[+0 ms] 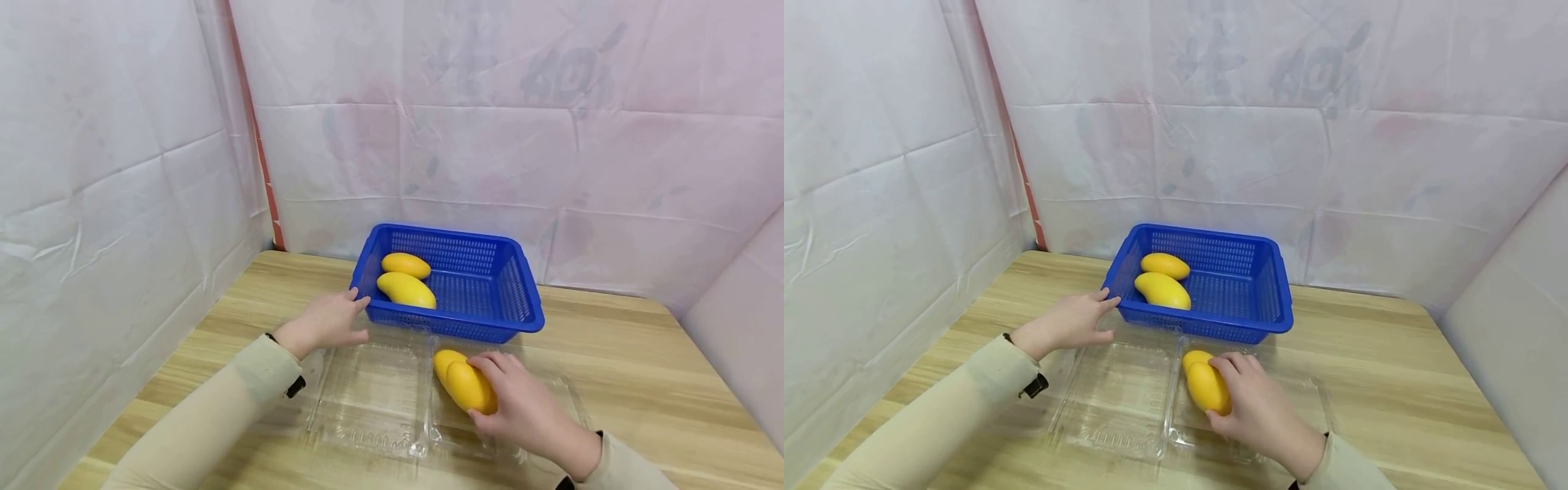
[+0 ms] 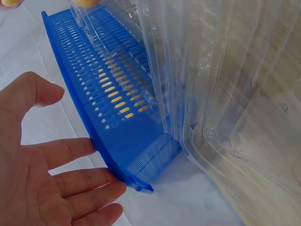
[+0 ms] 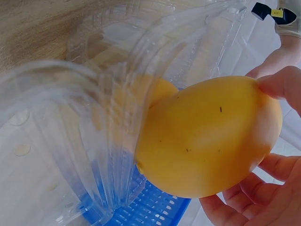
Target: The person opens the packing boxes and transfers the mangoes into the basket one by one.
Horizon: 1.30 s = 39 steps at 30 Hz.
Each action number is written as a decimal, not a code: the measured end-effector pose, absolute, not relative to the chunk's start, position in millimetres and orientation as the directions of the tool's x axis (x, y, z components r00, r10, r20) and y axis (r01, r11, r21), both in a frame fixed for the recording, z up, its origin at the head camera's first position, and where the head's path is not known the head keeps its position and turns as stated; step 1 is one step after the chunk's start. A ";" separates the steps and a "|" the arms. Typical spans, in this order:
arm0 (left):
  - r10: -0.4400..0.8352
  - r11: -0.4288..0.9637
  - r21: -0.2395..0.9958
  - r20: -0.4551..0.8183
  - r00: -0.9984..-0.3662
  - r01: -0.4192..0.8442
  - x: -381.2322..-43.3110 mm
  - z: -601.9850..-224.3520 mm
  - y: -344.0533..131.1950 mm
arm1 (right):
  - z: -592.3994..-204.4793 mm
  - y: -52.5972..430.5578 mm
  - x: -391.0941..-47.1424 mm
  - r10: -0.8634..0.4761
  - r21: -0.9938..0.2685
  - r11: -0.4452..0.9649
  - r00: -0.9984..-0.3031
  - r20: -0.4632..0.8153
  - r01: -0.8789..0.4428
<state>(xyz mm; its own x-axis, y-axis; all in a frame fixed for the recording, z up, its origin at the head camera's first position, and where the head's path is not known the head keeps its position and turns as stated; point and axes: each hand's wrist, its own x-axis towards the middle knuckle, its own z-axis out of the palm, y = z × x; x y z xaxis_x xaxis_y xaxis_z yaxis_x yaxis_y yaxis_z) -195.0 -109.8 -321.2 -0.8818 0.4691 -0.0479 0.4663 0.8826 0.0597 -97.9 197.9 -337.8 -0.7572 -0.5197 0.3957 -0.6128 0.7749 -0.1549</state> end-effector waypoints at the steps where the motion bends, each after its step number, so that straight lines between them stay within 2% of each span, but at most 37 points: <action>1: 0.469 0.883 0.062 -0.053 -0.882 0.465 -195.0 -322.0 -110.1 | -337.9 198.0 -98.4 -0.522 -0.151 0.775 -0.756 0.394 -0.614; 25: 0.482 0.876 0.027 -0.028 -0.876 0.481 -194.6 -322.8 -106.9 | -331.8 202.0 -103.1 -0.526 -0.162 0.771 -0.759 0.384 -0.616; 39: 0.484 0.874 0.049 -0.009 -0.875 0.483 -197.5 -323.0 -110.3 | -324.1 198.9 -113.5 -0.528 -0.162 0.776 -0.768 0.362 -0.610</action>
